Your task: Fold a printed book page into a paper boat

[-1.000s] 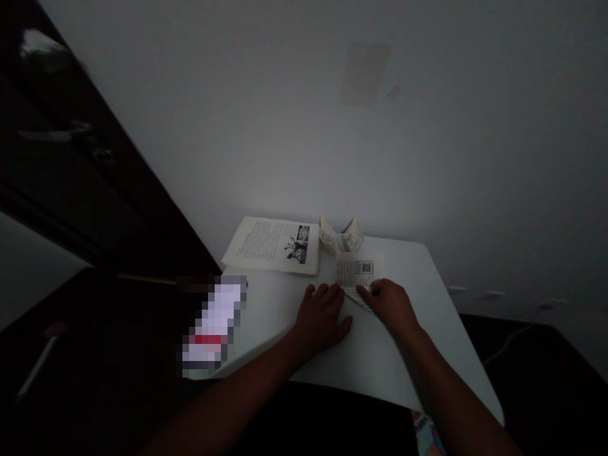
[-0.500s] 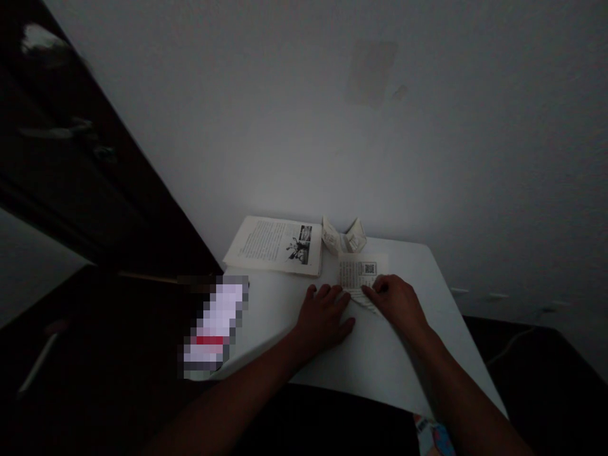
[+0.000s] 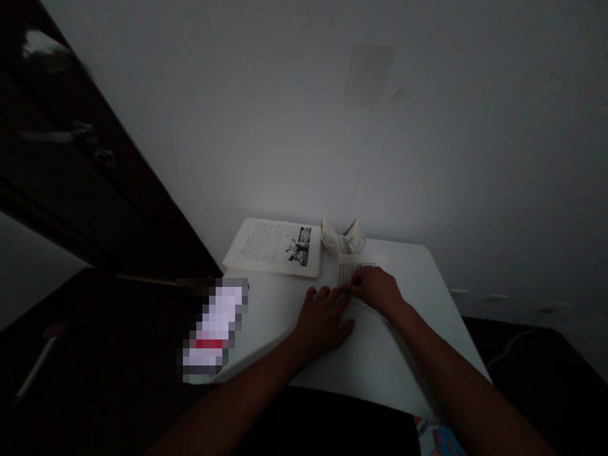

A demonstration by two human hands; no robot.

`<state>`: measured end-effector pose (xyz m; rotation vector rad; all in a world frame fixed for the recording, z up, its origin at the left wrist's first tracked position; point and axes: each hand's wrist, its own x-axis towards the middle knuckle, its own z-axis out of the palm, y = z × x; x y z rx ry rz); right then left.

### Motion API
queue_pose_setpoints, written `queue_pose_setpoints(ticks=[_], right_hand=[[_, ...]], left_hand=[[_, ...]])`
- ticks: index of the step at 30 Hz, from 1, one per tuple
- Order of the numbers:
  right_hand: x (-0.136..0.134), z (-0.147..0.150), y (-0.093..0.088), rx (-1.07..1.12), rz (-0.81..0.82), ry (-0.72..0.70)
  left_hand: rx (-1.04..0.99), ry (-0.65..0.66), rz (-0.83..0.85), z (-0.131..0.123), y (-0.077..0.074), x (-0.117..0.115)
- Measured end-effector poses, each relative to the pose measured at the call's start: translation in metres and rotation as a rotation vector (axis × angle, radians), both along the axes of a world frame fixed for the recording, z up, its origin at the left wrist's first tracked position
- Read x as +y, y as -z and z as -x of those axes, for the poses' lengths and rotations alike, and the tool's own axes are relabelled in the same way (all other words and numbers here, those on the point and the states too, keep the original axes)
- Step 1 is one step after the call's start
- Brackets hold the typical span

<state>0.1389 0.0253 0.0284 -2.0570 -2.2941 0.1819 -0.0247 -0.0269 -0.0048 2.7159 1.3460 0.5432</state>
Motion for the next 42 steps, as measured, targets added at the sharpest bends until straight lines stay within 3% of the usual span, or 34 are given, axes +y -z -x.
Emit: queue_pose_setpoints(ticks=[11, 20, 25, 31, 42], right_hand=[[0.0, -0.024, -0.005, 0.019, 0.069, 0.001], [-0.002, -0.049, 0.001, 0.055, 0.065, 0.045], [-0.004, -0.037, -0.004, 0.0, 0.045, 0.03], [0.009, -0.011, 0.002, 0.133, 0.05, -0.16], [0.022, -0.011, 0.006, 0.211, 0.103, -0.255]], left_hand=[[-0.012, 0.011, 0.012, 0.002, 0.003, 0.0], [-0.012, -0.001, 0.007, 0.002, 0.003, -0.001], [-0.005, 0.007, 0.017, 0.002, 0.001, 0.0], [0.008, 0.01, -0.006, 0.002, 0.001, 0.001], [0.016, 0.025, -0.001, 0.004, -0.002, 0.002]])
